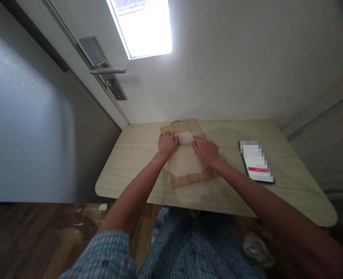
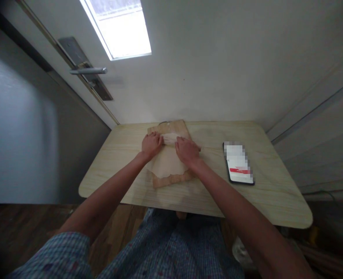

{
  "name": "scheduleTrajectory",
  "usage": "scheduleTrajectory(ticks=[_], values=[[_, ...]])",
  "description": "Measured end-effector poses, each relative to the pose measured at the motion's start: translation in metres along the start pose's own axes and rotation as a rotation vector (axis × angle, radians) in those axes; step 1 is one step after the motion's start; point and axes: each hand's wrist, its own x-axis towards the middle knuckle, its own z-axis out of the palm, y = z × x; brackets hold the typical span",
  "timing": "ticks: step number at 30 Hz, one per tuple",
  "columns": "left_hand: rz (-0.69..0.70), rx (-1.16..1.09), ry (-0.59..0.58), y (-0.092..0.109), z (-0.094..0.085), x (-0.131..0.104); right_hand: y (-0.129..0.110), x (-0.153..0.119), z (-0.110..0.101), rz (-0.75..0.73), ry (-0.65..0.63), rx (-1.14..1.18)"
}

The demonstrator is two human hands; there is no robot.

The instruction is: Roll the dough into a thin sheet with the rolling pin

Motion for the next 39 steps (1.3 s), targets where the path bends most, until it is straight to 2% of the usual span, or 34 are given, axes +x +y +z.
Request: scheduleTrajectory(ticks=[2, 5, 10, 14, 22, 28, 39], values=[[0.014, 0.020, -0.043, 0.000, -0.003, 0.005, 0.005, 0.004, -0.002, 0.072, 0.006, 0.013], [0.027, 0.046, -0.068, 0.002, -0.001, 0.012, 0.012, 0.010, 0.005, 0.102, 0.037, -0.006], [0.062, 0.013, 0.072, 0.004, 0.014, 0.017, 0.017, 0.011, 0.025, 0.105, 0.134, -0.069], [0.056, -0.035, 0.138, 0.006, 0.024, 0.027, 0.021, 0.019, 0.027, 0.074, 0.138, -0.083], [0.010, -0.112, 0.046, 0.016, 0.019, 0.061, 0.035, 0.051, 0.020, 0.075, 0.083, -0.078], [-0.009, -0.102, 0.015, 0.017, 0.022, 0.074, 0.039, 0.063, 0.016, 0.058, 0.048, -0.084], [-0.102, -0.129, -0.030, 0.020, 0.026, 0.096, 0.047, 0.085, 0.013, 0.122, 0.006, -0.116]])
